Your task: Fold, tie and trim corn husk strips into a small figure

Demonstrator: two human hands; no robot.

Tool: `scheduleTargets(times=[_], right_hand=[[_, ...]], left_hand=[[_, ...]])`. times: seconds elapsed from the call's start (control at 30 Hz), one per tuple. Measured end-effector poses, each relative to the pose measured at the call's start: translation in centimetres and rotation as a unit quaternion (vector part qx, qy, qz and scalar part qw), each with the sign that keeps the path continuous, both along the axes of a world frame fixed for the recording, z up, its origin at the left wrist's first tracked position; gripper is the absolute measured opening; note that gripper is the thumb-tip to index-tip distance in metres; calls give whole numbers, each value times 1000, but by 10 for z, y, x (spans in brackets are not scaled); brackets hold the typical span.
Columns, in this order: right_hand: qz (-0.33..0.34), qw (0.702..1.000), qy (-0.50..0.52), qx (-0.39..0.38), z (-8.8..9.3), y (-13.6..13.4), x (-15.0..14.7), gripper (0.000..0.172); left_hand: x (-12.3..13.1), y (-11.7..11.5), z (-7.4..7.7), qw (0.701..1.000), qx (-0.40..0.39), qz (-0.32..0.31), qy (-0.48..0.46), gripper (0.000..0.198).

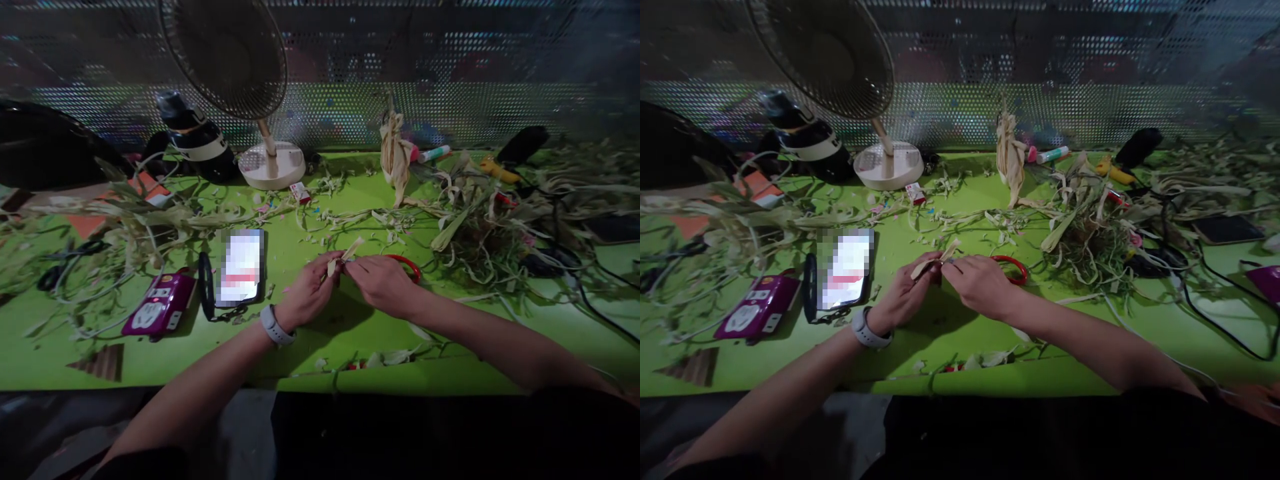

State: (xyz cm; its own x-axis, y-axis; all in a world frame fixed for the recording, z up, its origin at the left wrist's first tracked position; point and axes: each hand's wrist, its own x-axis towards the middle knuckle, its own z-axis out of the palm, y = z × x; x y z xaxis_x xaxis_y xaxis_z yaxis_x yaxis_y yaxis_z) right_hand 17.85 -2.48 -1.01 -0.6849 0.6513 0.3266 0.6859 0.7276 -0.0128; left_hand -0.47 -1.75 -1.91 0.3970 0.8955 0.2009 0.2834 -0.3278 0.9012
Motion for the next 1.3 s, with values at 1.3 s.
scheduleTargets(times=[1.3], right_hand=[[10, 999, 14, 28, -10, 9, 3, 32]], left_hand=[[-8, 25, 1, 967, -144, 104, -182, 42]])
